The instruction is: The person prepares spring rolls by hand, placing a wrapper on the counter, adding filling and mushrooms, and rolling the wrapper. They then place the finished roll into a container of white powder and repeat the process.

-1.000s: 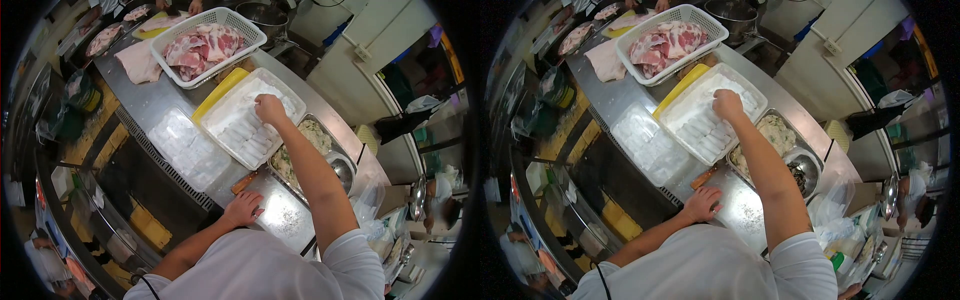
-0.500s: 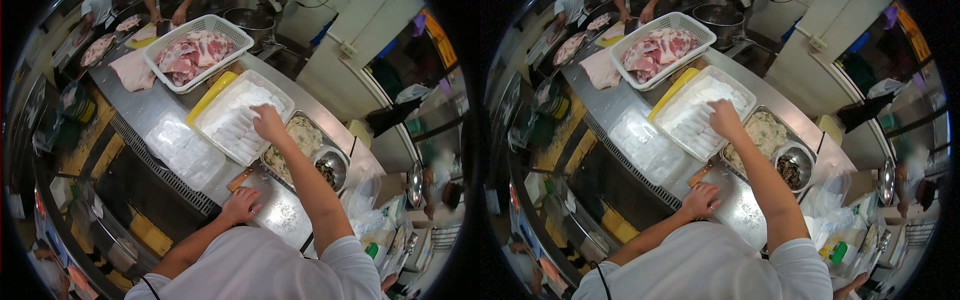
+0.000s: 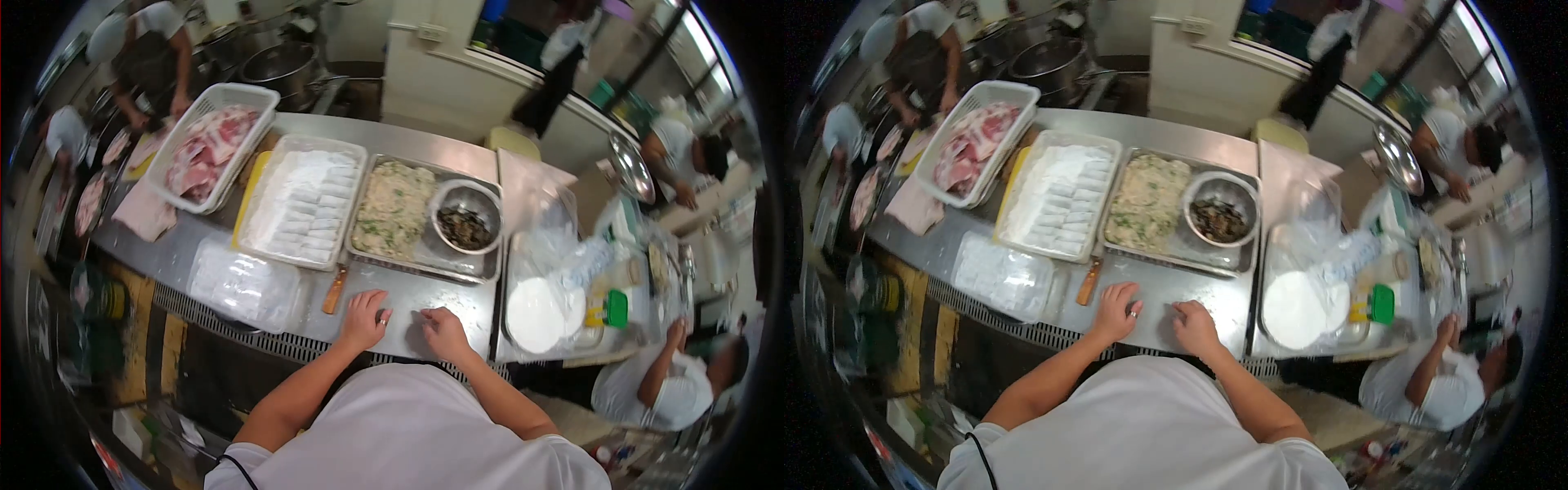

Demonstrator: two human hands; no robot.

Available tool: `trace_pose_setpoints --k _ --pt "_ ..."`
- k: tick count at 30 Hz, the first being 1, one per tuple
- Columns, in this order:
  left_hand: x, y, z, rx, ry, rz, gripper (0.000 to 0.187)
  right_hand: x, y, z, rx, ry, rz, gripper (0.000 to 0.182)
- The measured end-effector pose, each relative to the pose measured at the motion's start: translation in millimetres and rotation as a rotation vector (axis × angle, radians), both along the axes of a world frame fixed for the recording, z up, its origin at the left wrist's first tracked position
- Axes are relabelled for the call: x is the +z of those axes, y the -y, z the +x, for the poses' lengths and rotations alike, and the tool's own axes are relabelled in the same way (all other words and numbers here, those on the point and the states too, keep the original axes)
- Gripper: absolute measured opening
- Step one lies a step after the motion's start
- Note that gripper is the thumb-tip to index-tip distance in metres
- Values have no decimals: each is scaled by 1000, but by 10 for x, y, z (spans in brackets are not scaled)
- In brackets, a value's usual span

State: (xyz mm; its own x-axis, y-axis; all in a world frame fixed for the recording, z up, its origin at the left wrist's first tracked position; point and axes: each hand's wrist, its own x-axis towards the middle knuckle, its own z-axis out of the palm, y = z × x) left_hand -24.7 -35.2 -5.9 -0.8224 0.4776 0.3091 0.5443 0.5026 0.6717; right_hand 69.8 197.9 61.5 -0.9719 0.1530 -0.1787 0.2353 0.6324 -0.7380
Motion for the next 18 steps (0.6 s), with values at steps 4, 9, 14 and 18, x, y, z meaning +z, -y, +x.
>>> trace_pose_setpoints --k 4,9,14,18 --pt "100 -418 49 -151 66 106 44 50 -64 313 -135 -88 73 35" --pt "188 -629 367 -242 404 151 41 172 -326 641 -333 -177 295 32" --pt "71 -589 360 -295 208 73 40 77 -799 933 -551 -290 707 33" --pt "64 -579 371 -300 187 68 39 14 -1273 1086 -662 -7 748 24"
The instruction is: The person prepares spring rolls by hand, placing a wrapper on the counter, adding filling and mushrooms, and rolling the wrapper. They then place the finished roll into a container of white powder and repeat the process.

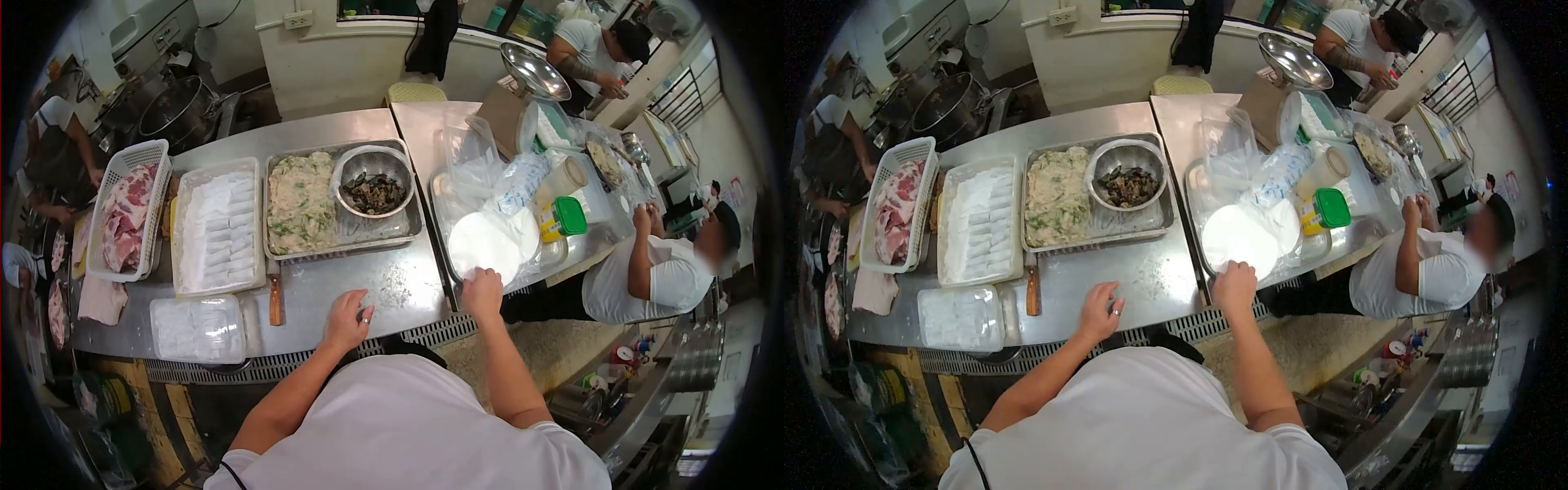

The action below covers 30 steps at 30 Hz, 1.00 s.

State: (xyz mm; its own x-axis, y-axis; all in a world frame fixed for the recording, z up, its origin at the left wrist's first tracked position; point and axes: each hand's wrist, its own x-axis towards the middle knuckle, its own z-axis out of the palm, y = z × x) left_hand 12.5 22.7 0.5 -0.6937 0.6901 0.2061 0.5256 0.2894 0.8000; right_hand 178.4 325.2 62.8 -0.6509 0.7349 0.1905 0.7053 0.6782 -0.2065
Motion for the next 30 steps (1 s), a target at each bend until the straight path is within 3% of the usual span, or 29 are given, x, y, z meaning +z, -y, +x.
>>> trace_pose_setpoints --k 2,3,6,9,12,15,21,27,30 --pt "-4 -7 -2 2 -13 -2 39 -74 -226 69 -16 115 -190 20" --pt "1 -11 -6 1 -13 -2 39 -18 -218 62 21 13 -114 17" --pt "20 -3 -2 3 -7 -4 39 203 -196 47 -159 -140 -281 14" --pt "34 6 4 4 1 -9 40 221 -236 71 -134 -183 -55 16" --pt "2 1 -9 1 -11 -21 40 133 -296 121 109 -115 51 27" --pt "-41 10 -5 -3 -11 -25 41 115 -200 129 214 103 97 35" --pt "-37 9 -12 -8 -26 -10 41 7 -98 111 190 229 0 21" --pt "-36 27 -10 -8 -24 0 41 -61 -64 131 110 -238 -114 17" --pt "-40 18 -17 -13 -39 -1 41 171 29 62 107 -196 -136 19"
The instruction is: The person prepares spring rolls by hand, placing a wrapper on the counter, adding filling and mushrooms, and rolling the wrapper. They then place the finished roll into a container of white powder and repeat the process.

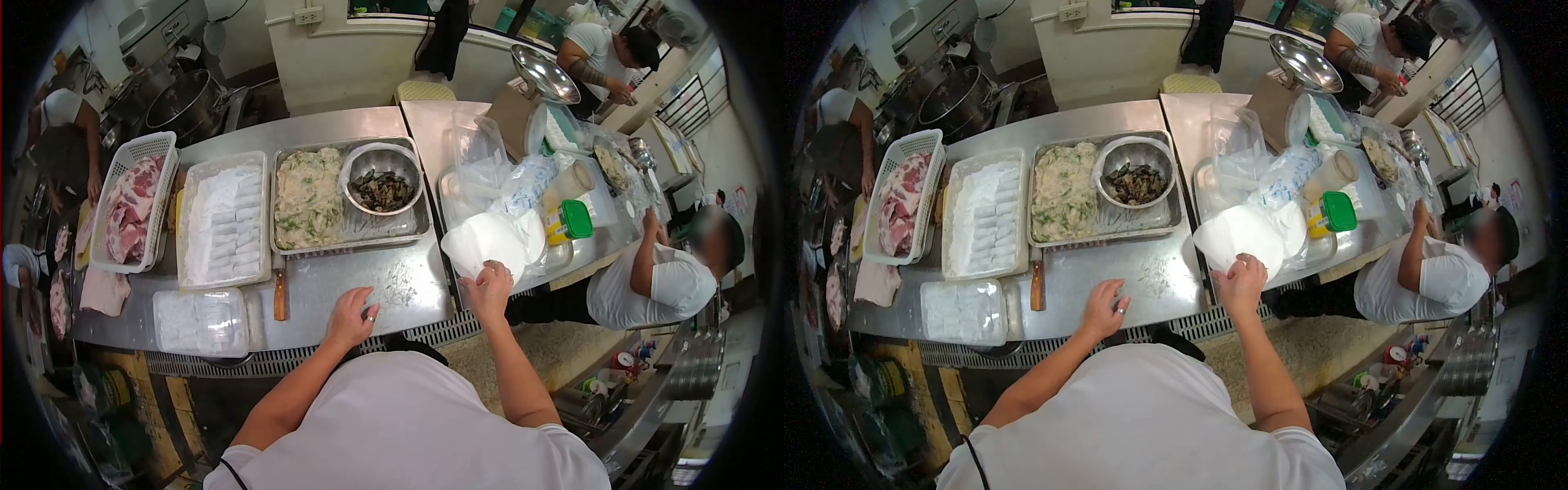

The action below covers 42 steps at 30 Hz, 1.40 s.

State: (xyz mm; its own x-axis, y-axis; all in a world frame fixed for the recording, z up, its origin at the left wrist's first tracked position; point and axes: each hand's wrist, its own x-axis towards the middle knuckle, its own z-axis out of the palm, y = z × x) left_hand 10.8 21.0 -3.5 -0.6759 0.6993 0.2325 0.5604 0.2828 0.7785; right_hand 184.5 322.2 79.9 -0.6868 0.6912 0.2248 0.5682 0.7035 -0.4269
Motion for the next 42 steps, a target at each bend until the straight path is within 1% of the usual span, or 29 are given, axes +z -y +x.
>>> trace_pose_setpoints --k 6,8,11,13,14,16,17,19,20,22,23,26,29,32,35,38,39,41,42 --pt "62 5 12 15 18 15 42 -60 103 -123 75 -64 250 15" --pt "68 5 10 23 25 23 43 -79 145 -146 107 -66 267 15" --pt "61 22 2 10 116 -21 50 -63 255 -209 205 -67 296 18" --pt "173 -3 7 10 -20 34 57 -70 383 -266 283 -37 326 22" --pt "228 -14 15 10 -85 60 61 -94 474 -289 355 -10 277 23" --pt "428 -45 -13 -102 -205 76 70 -158 681 -323 503 47 176 25" --pt "502 -61 -38 -155 -266 83 74 -197 795 -352 577 44 167 26" --pt "565 -101 -89 -146 -383 -1 66 -258 1006 -453 730 32 152 28" --pt "581 -88 -92 -140 -441 -44 62 -268 1079 -503 768 17 145 28" --pt "286 58 -209 -120 -447 -61 48 -255 1207 -606 845 -15 131 29" --pt "155 156 -274 -111 -450 -70 42 -305 1247 -662 846 -55 145 32" --pt "58 448 -326 43 -407 -8 25 -182 1355 -784 756 83 38 31" --pt "44 738 -282 139 -430 -51 28 -477 1323 -842 769 142 71 28" --pt "-46 969 -184 143 -375 -99 28 -566 1298 -818 804 164 35 26" --pt "108 1005 -76 165 -307 -93 26 -553 1273 -782 813 104 57 22" --pt "166 971 -48 199 -247 -103 19 -491 1272 -797 732 123 -85 14" --pt "138 949 -57 244 -214 -122 19 -462 1282 -829 668 174 -123 13" --pt "79 873 -89 326 -150 -160 22 -416 1295 -923 532 272 -198 13" --pt "122 818 -107 363 -118 -186 23 -398 1291 -963 513 304 -189 15"
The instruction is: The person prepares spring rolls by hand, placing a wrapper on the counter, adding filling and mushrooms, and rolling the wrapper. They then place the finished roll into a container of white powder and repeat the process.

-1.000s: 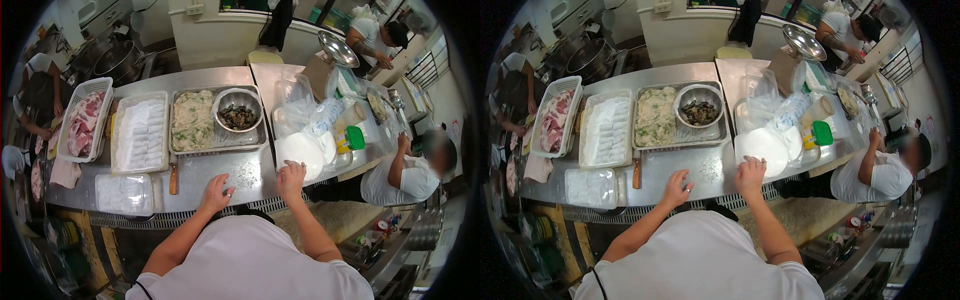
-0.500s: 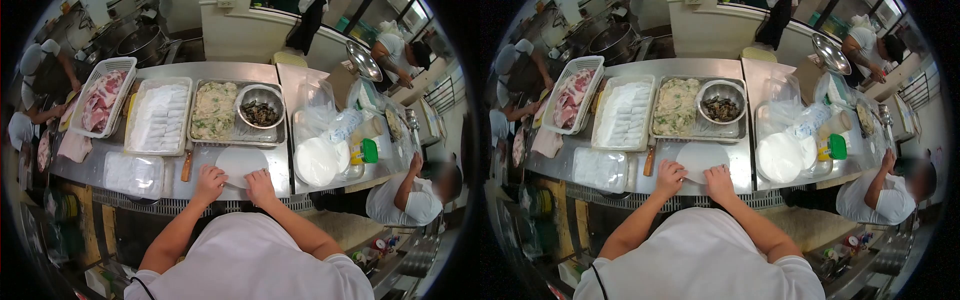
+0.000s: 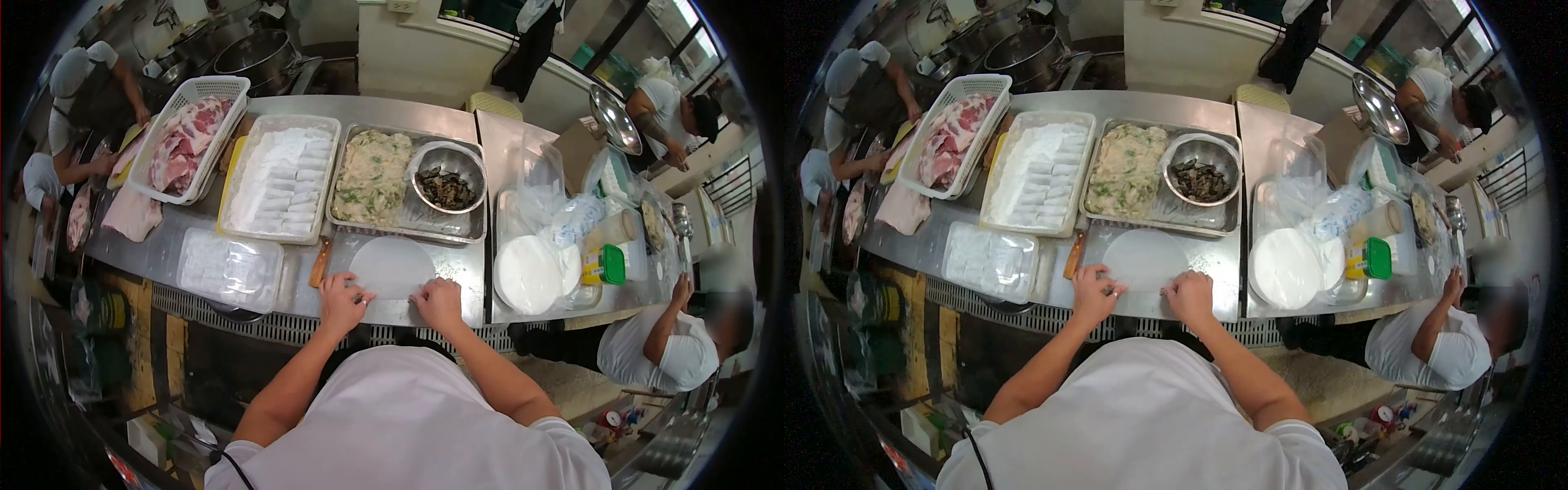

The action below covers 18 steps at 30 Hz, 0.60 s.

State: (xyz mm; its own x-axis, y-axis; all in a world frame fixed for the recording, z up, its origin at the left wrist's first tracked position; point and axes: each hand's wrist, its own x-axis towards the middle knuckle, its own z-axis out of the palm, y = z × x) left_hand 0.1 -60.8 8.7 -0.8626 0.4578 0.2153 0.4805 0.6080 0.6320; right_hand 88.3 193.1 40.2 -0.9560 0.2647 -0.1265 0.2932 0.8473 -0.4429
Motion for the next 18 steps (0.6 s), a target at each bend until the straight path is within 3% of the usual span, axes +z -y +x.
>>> trace_pose_setpoints --k 2,5,8,9,14,18 --pt "94 -97 -30 78 64 -39 26 32 5 -51 -31 58 36 21" --pt "48 -156 -74 85 72 -59 28 7 60 -46 9 -173 121 35" --pt "34 -170 -79 85 76 -68 23 65 158 61 396 -308 330 49" --pt "39 -175 -71 73 36 -36 21 44 206 110 473 -201 326 50" --pt "9 -142 -75 -62 -71 -30 22 123 -93 434 355 -56 275 50" --pt "0 -142 -9 -27 -26 -14 20 116 -460 563 266 -46 256 54"
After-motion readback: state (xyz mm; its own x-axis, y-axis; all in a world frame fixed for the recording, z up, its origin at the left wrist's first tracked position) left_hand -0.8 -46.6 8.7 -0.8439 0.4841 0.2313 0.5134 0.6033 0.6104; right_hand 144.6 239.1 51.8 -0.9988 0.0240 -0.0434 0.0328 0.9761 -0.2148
